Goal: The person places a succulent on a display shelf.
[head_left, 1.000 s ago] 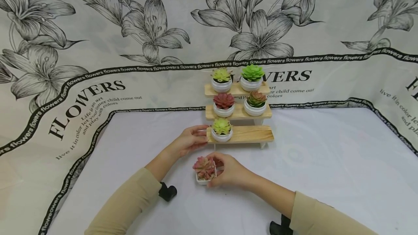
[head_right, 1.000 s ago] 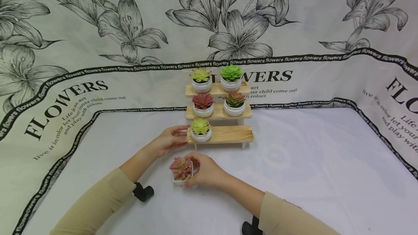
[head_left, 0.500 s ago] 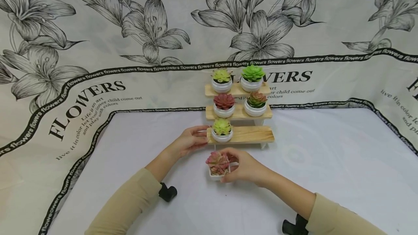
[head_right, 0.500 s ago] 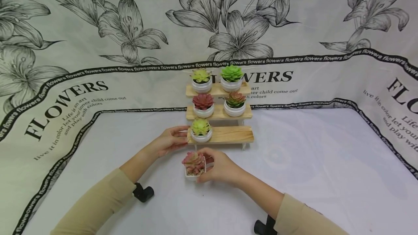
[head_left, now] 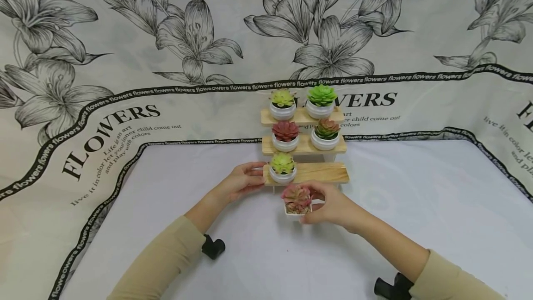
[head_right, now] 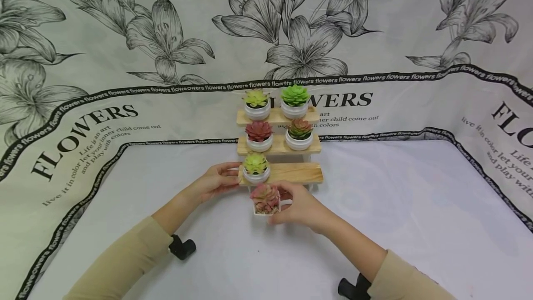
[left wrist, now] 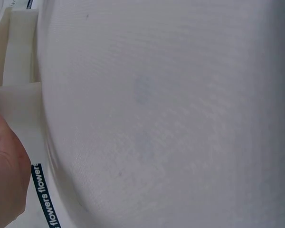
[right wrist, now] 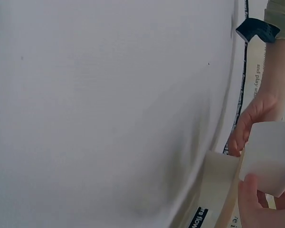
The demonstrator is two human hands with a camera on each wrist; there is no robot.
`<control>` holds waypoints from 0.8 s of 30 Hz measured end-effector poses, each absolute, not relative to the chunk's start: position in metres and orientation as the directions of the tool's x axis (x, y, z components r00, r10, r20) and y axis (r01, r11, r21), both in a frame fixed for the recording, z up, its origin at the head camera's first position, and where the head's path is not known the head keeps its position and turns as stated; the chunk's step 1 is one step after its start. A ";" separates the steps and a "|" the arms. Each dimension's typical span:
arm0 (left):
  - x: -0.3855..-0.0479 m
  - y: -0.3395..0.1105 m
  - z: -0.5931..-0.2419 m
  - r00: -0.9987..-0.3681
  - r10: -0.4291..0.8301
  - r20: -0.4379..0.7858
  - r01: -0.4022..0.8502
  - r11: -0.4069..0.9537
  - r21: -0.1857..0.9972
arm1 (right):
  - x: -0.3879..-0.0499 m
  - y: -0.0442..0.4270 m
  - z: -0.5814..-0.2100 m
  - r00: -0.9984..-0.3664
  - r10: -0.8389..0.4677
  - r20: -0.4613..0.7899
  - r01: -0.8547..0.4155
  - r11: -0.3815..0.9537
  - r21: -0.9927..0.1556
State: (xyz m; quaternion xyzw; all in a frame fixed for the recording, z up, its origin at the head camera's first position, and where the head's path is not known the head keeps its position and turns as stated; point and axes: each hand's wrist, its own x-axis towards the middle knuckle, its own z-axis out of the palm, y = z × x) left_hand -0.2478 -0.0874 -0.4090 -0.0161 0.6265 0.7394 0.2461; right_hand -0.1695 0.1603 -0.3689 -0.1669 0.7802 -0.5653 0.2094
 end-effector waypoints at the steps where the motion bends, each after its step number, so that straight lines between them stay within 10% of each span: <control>1: -0.248 -0.087 -0.409 -0.878 0.345 -0.333 -0.385 -0.091 0.919 | -0.170 0.162 -0.367 -0.860 -0.492 -0.138 -0.024 0.309 -0.951; 24: -0.248 -0.087 -0.408 -0.877 0.329 -0.349 -0.397 -0.090 0.913 | -0.202 0.209 -0.344 -0.917 -0.383 -0.108 -0.022 0.318 -0.948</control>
